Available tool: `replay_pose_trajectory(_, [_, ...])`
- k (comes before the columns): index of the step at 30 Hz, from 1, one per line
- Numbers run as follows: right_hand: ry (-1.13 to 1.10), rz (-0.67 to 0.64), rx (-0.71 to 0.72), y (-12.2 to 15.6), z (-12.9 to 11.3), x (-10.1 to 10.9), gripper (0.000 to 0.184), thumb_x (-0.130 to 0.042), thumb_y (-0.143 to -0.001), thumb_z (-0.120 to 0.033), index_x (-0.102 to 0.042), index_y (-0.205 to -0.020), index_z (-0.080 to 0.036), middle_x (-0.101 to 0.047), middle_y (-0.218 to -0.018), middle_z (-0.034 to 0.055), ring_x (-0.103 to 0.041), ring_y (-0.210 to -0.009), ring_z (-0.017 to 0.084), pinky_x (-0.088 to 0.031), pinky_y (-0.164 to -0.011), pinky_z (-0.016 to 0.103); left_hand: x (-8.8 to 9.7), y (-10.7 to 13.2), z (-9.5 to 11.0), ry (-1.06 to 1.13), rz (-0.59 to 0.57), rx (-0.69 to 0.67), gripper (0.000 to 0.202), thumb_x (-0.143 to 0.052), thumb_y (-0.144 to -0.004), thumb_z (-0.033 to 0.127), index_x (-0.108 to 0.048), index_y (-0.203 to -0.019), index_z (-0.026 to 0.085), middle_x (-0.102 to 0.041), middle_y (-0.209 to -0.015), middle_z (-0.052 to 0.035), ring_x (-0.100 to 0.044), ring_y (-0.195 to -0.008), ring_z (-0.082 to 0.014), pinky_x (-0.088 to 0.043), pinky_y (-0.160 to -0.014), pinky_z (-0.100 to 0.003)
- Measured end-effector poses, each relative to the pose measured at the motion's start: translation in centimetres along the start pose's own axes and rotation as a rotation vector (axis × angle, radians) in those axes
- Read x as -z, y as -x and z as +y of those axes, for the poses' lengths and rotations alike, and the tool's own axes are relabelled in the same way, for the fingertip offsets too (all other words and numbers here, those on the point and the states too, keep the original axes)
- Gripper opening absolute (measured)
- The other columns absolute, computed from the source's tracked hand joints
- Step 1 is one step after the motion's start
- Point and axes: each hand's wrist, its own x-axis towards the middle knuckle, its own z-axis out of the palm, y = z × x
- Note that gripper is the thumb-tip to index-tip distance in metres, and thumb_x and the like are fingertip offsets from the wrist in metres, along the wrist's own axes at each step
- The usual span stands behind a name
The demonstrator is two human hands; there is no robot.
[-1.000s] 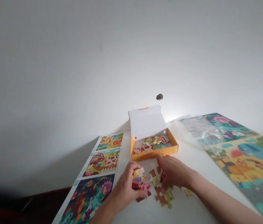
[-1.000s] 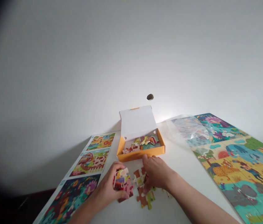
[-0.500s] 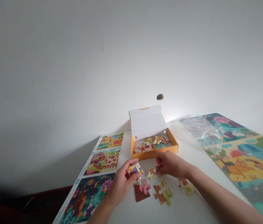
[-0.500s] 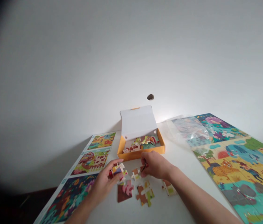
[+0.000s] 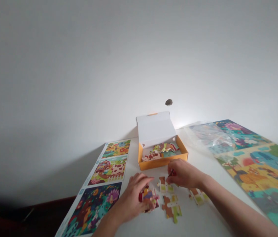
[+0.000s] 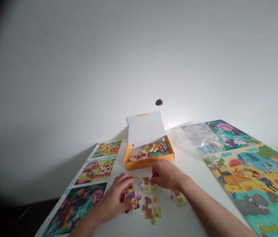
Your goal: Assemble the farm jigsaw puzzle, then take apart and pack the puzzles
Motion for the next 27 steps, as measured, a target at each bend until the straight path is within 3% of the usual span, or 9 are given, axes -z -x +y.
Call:
replay_pose_trajectory(3, [-0.151, -0.038, 0.001, -0.3, -0.1, -0.5, 0.012, -0.072, -0.066, -0.025, -0.067, -0.075, -0.018, -0.07, -0.073, -0.0001, -0.06, -0.064, 0.013, -0.04, -0.055, 0.021, 0.2, 0.0, -0.2, -0.079, -0.041, -0.009, 0.081, -0.081, -0.053, 0.062, -0.059, -0.124, 0.027, -0.048, -0.123, -0.0095, -0.045, -0.113, -0.0295, -0.039, -0.102, -0.041])
replay_pose_trajectory(7, [-0.292, -0.072, 0.016, -0.6, -0.2, -0.6, 0.026, -0.07, -0.063, -0.015, -0.068, -0.089, -0.018, -0.071, -0.076, -0.0004, -0.063, -0.065, 0.013, -0.044, -0.057, 0.02, 0.4, 0.2, -0.1, -0.131, -0.087, 0.003, 0.065, -0.084, -0.055, 0.052, -0.062, -0.112, 0.029, -0.047, -0.121, -0.0059, -0.045, -0.112, -0.0278, -0.039, -0.101, -0.04])
replay_pose_trajectory(11, [-0.343, -0.161, -0.029, 0.5, 0.7, 2.2, 0.02, -0.071, -0.067, -0.024, -0.069, -0.085, -0.016, -0.075, -0.086, 0.0042, -0.068, -0.076, 0.017, -0.048, -0.064, 0.022, 0.4, 0.3, 0.5, -0.099, -0.086, 0.007, 0.062, -0.086, -0.057, 0.04, -0.058, -0.111, 0.026, -0.049, -0.118, -0.0053, -0.046, -0.109, -0.0257, -0.04, -0.098, -0.038])
replay_pose_trajectory(15, [-0.187, -0.407, -0.174, 2.6, 1.7, 4.9, 0.023, -0.076, -0.061, -0.028, -0.067, -0.079, -0.017, -0.075, -0.085, 0.0041, -0.069, -0.076, 0.02, -0.048, -0.058, 0.023, 0.4, 0.3, 1.3, -0.04, -0.099, -0.057, 0.058, -0.086, -0.06, 0.023, -0.056, -0.111, 0.025, -0.056, -0.112, -0.0036, -0.048, -0.106, -0.0228, -0.04, -0.097, -0.035])
replay_pose_trajectory(17, [0.069, -0.396, -0.246, 3.3, 1.7, 4.6, 0.023, -0.079, -0.054, -0.023, -0.068, -0.073, -0.017, -0.074, -0.081, 0.0049, -0.069, -0.077, 0.023, -0.047, -0.06, 0.026, 0.2, 0.3, 1.4, -0.009, -0.102, -0.076, 0.058, -0.085, -0.06, 0.018, -0.056, -0.11, 0.025, -0.057, -0.111, -0.0029, -0.049, -0.106, -0.0218, -0.039, -0.097, -0.034])
replay_pose_trajectory(20, [0.324, -0.304, -0.232, 3.5, 0.9, 2.6, 0.023, -0.082, -0.045, -0.012, -0.068, -0.064, -0.016, -0.072, -0.076, 0.0081, -0.067, -0.089, 0.029, -0.048, -0.07, 0.031, -0.1, 0.3, 1.2, 0.047, -0.086, -0.075, 0.057, -0.084, -0.061, 0.016, -0.057, -0.11, 0.025, -0.058, -0.111, -0.0029, -0.05, -0.107, -0.0218, -0.04, -0.097, -0.033])
replay_pose_trajectory(23, [0.319, -0.286, -0.191, 3.4, 0.0, 1.0, 0.024, -0.079, -0.044, -0.002, -0.066, -0.059, -0.016, -0.072, -0.071, 0.0073, -0.068, -0.088, 0.029, -0.048, -0.071, 0.032, -0.4, 0.3, 0.8, 0.098, -0.056, -0.037, 0.054, -0.082, -0.063, 0.015, -0.058, -0.11, 0.025, -0.058, -0.109, -0.0026, -0.053, -0.104, -0.0212, -0.042, -0.094, -0.031])
replay_pose_trajectory(27, [0.216, -0.276, -0.235, 3.5, 0.2, 0.8, 0.027, -0.079, -0.043, 0.0, -0.065, -0.059, -0.017, -0.072, -0.07, 0.0051, -0.069, -0.071, 0.024, -0.047, -0.062, 0.029, -0.7, 0.2, 0.4, 0.149, -0.005, -0.019, 0.047, -0.078, -0.066, 0.012, -0.059, -0.107, 0.025, -0.057, -0.109, -0.0029, -0.055, -0.102, -0.0199, -0.043, -0.092, -0.029])
